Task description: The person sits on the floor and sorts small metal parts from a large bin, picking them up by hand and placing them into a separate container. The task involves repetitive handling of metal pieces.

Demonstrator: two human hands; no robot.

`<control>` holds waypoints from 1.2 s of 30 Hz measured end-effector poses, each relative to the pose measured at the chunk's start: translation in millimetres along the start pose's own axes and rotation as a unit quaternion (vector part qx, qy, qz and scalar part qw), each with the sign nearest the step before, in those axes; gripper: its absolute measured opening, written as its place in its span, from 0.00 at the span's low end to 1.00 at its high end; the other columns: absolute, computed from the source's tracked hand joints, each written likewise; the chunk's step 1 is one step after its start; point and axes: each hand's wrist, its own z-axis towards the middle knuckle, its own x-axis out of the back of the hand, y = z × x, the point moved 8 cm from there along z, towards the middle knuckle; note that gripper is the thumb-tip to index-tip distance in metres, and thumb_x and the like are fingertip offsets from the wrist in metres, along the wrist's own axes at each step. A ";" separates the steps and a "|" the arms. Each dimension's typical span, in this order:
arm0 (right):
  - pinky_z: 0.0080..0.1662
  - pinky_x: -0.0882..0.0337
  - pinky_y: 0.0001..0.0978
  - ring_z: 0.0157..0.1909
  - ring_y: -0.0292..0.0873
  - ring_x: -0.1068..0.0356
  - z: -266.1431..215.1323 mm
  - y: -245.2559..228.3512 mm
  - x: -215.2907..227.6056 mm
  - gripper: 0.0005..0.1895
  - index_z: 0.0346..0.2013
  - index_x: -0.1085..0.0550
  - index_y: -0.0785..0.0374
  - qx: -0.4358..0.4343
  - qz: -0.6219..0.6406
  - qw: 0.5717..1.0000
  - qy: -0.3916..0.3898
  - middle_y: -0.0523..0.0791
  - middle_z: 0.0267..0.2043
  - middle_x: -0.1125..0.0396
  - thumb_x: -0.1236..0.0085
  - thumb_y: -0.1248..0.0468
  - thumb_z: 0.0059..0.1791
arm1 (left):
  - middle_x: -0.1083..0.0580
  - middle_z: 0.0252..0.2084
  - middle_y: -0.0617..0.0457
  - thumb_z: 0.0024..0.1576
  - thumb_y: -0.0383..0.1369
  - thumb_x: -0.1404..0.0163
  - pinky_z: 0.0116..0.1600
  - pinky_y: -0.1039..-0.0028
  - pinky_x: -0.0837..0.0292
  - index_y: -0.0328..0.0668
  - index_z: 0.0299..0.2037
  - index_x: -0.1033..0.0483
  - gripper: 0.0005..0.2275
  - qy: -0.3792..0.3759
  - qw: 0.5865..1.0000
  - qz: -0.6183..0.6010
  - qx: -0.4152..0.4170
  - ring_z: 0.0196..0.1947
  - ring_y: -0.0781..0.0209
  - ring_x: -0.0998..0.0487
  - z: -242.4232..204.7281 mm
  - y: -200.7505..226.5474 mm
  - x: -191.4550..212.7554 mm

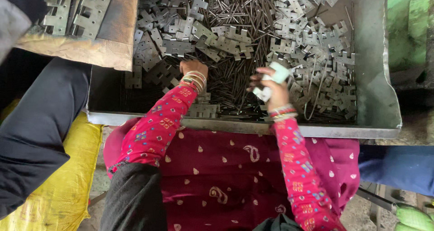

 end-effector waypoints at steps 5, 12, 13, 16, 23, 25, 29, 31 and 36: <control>0.39 0.21 0.43 0.34 0.48 0.22 60.1 67.0 -45.8 0.15 0.51 0.23 0.56 0.013 -0.593 0.805 -0.012 0.48 0.40 0.23 0.42 0.59 0.51 | 0.19 0.44 0.44 0.54 0.32 0.42 0.46 0.56 0.23 0.44 0.41 0.15 0.07 0.088 0.995 -0.010 -0.041 0.46 0.45 0.18 38.5 -15.7 -15.4; 0.46 0.26 0.53 0.46 0.61 0.26 77.7 108.4 -62.9 0.16 0.47 0.23 0.57 0.082 -0.768 0.632 -0.069 0.53 0.43 0.26 0.41 0.58 0.47 | 0.20 0.38 0.45 0.58 0.39 0.43 0.45 0.58 0.21 0.42 0.43 0.17 0.10 0.057 0.954 -0.269 -0.120 0.34 0.49 0.18 19.7 -20.0 52.3; 0.45 0.27 0.53 0.45 0.61 0.27 76.6 103.5 -58.9 0.15 0.47 0.23 0.57 0.090 -0.756 0.645 -0.061 0.54 0.42 0.26 0.40 0.58 0.47 | 0.19 0.37 0.47 0.59 0.40 0.43 0.44 0.59 0.21 0.44 0.45 0.18 0.11 0.059 0.938 -0.319 -0.121 0.31 0.54 0.17 8.2 -21.2 67.6; 0.46 0.24 0.46 0.44 0.55 0.23 71.9 73.1 -54.3 0.12 0.43 0.23 0.58 0.152 -0.626 0.764 -0.042 0.51 0.41 0.24 0.38 0.58 0.48 | 0.20 0.36 0.43 0.59 0.40 0.46 0.35 0.58 0.23 0.51 0.50 0.19 0.12 -0.061 0.817 -0.565 -0.096 0.25 0.57 0.27 -16.3 -20.3 94.9; 0.48 0.22 0.44 0.43 0.42 0.24 41.5 5.7 22.0 0.14 0.43 0.23 0.57 0.062 -0.154 0.983 0.084 0.44 0.42 0.25 0.33 0.56 0.47 | 0.17 0.45 0.50 0.63 0.40 0.45 0.42 0.66 0.16 0.42 0.53 0.25 0.14 -0.037 0.635 -0.721 -0.275 0.44 0.56 0.13 -47.4 -12.7 162.8; 0.46 0.22 0.51 0.42 0.43 0.25 29.6 1.2 37.9 0.16 0.45 0.25 0.57 0.025 0.066 0.994 0.084 0.44 0.41 0.27 0.38 0.52 0.48 | 0.17 0.40 0.43 0.60 0.39 0.47 0.37 0.61 0.15 0.43 0.53 0.31 0.15 -0.091 0.547 -0.807 -0.203 0.40 0.48 0.13 -43.2 -12.9 150.7; 0.52 0.24 0.57 0.44 0.43 0.27 24.2 5.1 30.9 0.16 0.48 0.27 0.59 -0.051 0.160 0.986 0.023 0.45 0.44 0.28 0.41 0.51 0.53 | 0.22 0.36 0.40 0.63 0.38 0.48 0.29 0.60 0.17 0.35 0.54 0.34 0.16 -0.098 0.536 -0.809 -0.221 0.33 0.42 0.15 -42.3 13.8 136.2; 0.55 0.25 0.59 0.43 0.41 0.28 22.0 20.4 17.8 0.15 0.49 0.25 0.57 -0.109 0.115 0.987 -0.009 0.43 0.45 0.28 0.43 0.55 0.51 | 0.19 0.37 0.41 0.60 0.38 0.51 0.27 0.62 0.15 0.36 0.55 0.31 0.17 -0.087 0.591 -0.778 -0.194 0.31 0.46 0.14 -41.8 34.6 114.1; 0.42 0.30 0.50 0.36 0.48 0.30 11.9 76.6 1.7 0.24 0.49 0.26 0.59 -0.151 0.099 0.979 0.093 0.49 0.38 0.31 0.45 0.42 0.57 | 0.21 0.36 0.32 0.61 0.40 0.42 0.40 0.51 0.22 0.32 0.54 0.29 0.19 0.206 0.821 -0.426 -0.319 0.36 0.35 0.18 -90.4 102.2 86.5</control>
